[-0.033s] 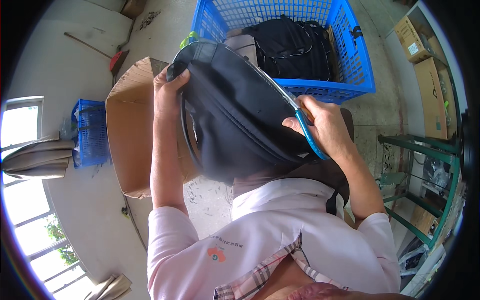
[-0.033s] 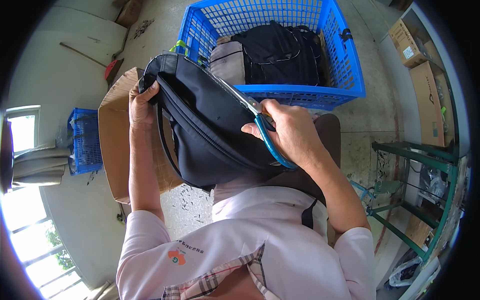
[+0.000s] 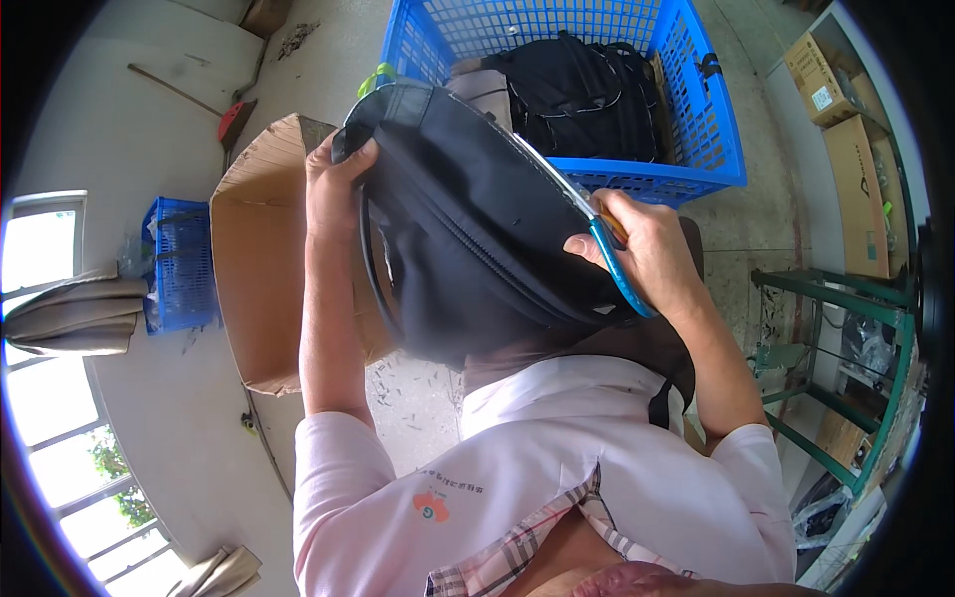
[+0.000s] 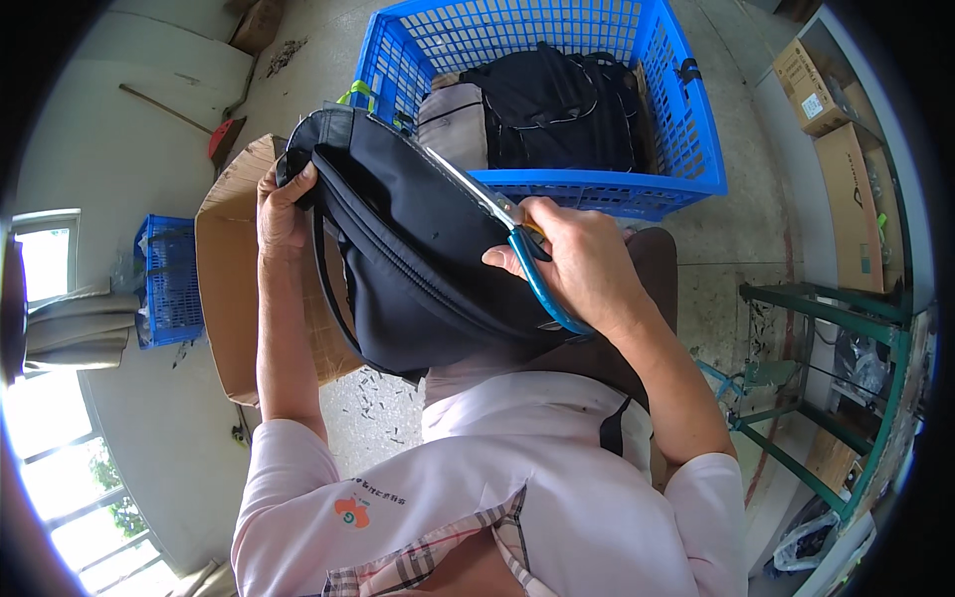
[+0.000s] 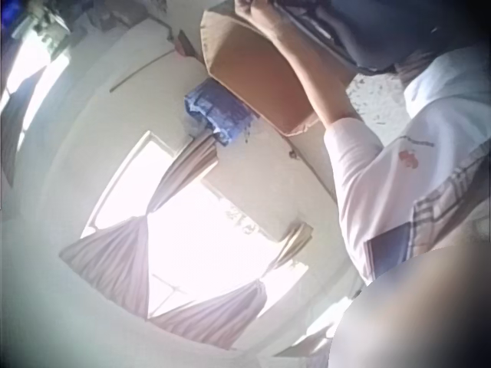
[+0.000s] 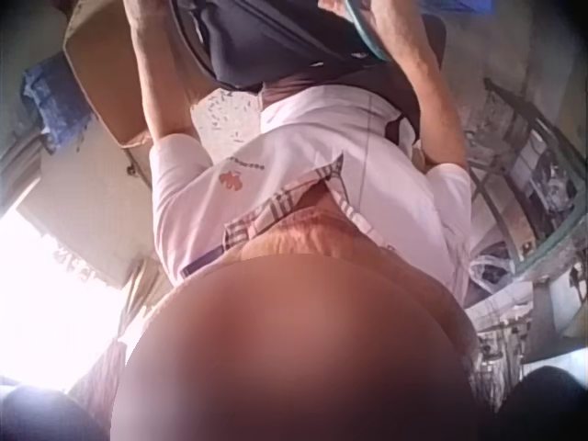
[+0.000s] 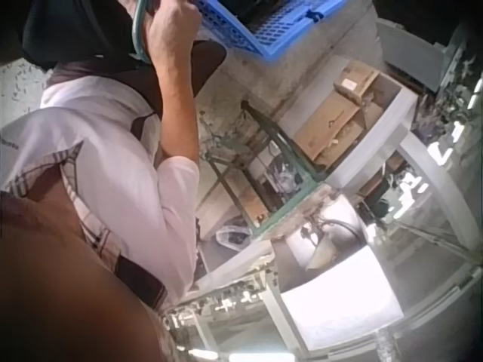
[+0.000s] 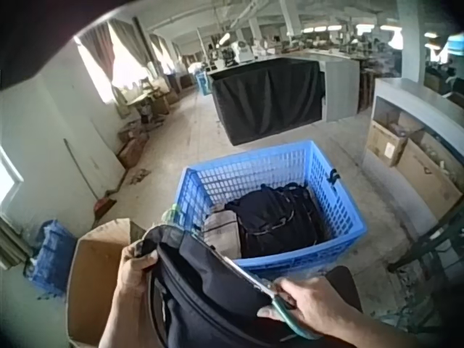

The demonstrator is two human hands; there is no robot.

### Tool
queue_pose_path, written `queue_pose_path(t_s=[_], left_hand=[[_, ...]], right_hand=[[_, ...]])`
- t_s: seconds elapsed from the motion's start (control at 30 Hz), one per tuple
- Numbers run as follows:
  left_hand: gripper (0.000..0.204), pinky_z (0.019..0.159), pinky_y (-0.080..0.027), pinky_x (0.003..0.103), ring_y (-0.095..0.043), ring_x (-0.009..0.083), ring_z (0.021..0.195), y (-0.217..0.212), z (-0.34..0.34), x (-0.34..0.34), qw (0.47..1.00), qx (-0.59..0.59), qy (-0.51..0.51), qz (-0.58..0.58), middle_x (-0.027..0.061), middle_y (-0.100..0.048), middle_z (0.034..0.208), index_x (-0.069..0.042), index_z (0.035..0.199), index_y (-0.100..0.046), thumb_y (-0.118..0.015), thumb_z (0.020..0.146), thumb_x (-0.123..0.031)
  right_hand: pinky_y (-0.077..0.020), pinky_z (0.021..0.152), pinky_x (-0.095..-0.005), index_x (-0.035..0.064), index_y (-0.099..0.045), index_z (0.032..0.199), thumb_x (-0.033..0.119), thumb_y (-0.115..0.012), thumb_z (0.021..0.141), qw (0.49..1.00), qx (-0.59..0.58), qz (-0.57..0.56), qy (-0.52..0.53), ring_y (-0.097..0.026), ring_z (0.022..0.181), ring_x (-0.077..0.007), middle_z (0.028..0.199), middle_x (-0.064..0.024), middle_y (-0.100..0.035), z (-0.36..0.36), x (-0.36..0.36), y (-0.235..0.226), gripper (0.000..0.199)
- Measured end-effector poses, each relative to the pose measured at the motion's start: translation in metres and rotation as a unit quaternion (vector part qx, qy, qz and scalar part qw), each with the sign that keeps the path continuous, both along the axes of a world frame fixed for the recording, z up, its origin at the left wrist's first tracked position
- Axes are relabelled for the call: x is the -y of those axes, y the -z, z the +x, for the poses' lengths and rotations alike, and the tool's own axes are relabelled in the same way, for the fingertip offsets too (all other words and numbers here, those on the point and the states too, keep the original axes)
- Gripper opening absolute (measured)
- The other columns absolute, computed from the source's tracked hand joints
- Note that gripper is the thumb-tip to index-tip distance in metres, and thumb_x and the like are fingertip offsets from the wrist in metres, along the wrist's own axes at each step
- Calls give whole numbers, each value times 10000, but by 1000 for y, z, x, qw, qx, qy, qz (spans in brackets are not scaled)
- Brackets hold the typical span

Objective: Trimming excess material or loose threads from black backpack straps using scissors.

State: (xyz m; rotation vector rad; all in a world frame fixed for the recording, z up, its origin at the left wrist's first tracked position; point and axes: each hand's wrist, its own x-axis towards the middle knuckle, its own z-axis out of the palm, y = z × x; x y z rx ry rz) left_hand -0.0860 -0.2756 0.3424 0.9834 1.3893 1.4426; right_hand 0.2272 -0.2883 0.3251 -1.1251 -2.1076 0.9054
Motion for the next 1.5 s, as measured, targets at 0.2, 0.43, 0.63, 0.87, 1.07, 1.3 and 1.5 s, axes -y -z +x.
queue_pose_path(t_s=[0.2, 0.43, 0.63, 0.87, 1.07, 1.3, 1.5], left_hand=[[169, 647, -429, 219, -540, 94, 672, -9, 11, 6, 1000, -19, 14, 9, 12, -593, 747, 0, 868, -620, -638, 702, -29], [200, 647, -435, 222, -545, 98, 665, -14, 19, 12, 1000, -25, 11, 5, 23, -600, 748, 7, 883, -622, -638, 685, -12], [193, 642, -438, 223, -547, 101, 654, -9, 15, 18, 1000, -15, -6, -2, 27, -601, 753, 6, 867, -621, -647, 677, -15], [144, 609, -420, 212, -528, 83, 631, -18, 6, 36, 1000, 16, 11, -14, 12, -584, 714, -5, 821, -618, -643, 681, -29], [139, 567, -380, 196, -494, 60, 607, -32, 9, 56, 999, -46, 2, -29, -17, -562, 658, -14, 769, -622, -670, 663, -90], [128, 591, -398, 197, -503, 62, 605, -43, 16, 72, 996, -83, -7, -29, -15, -577, 649, -16, 761, -637, -658, 655, -86], [136, 602, -406, 198, -515, 66, 613, -46, 19, 78, 996, -80, -21, -30, -3, -588, 660, -13, 773, -639, -651, 655, -79]], right_hand=[[-428, 537, -304, 17, -548, 899, 461, -697, 656, 999, -18, -18, 19, -514, 569, -190, 654, -80, -528, -2, -8, -16, 528], [-390, 487, -284, 13, -561, 821, 452, -695, 668, 998, -21, -55, -27, -474, 508, -160, 555, -43, -482, -6, -10, -27, 484], [-349, 445, -255, -6, -552, 787, 373, -720, 679, 997, -47, -59, -30, -406, 435, -124, 485, -31, -446, -9, -6, -27, 428], [-352, 478, -230, -21, -533, 890, 329, -732, 683, 989, -122, -73, -41, -386, 529, -61, 555, -16, -421, -13, 0, -28, 453], [-452, 557, -307, 16, -529, 957, 447, -736, 605, 994, -2, 83, -72, -534, 620, -201, 713, -89, -527, -23, -11, -46, 594], [-462, 562, -337, 53, -533, 891, 459, -726, 609, 988, 51, 106, -103, -560, 631, -225, 679, -89, -522, -34, -11, -63, 531], [-446, 572, -292, 1, -520, 993, 447, -729, 604, 978, 86, 148, -123, -495, 599, -181, 788, -75, -539, -38, -6, -66, 628]])
